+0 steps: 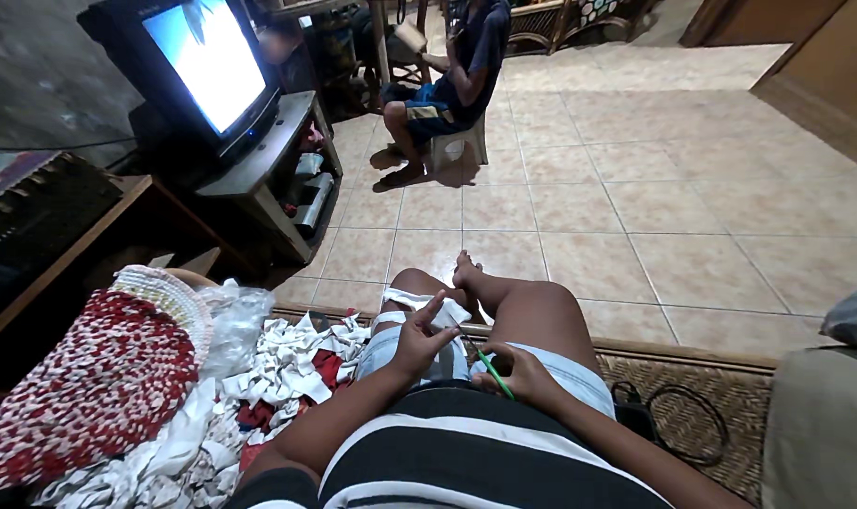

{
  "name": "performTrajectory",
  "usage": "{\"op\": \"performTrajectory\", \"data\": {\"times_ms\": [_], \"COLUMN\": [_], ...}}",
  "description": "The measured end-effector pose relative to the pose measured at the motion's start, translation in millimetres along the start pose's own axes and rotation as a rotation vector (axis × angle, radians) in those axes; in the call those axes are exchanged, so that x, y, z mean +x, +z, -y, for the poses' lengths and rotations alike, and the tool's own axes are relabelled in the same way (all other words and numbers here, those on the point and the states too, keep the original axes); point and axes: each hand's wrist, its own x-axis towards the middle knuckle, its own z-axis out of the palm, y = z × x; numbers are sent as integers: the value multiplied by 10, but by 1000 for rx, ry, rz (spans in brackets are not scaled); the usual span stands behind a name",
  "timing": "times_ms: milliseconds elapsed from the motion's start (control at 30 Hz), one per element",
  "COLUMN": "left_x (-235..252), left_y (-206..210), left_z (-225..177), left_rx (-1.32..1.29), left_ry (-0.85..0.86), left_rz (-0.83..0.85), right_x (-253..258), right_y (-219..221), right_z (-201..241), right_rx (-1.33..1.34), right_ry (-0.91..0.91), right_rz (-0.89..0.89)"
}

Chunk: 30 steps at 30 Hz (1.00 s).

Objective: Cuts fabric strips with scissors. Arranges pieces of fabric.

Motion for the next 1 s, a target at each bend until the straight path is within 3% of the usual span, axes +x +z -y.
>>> {"op": "performTrajectory", "data": {"times_ms": [533, 800, 1000], "left_x": [-24, 46, 6], "left_y": [26, -55, -20], "left_z": [71, -61, -16], "left_rx": [-53, 52, -21], "left_ry": [31, 5, 11], "left_rz": [40, -72, -11], "right_x": [2, -43, -1], "right_y": [-1, -13, 5], "right_z": [-5, 12, -25], "right_rx": [-12, -82, -13], "right_ry": [19, -11, -20], "right_rz": [-18, -25, 0]}}
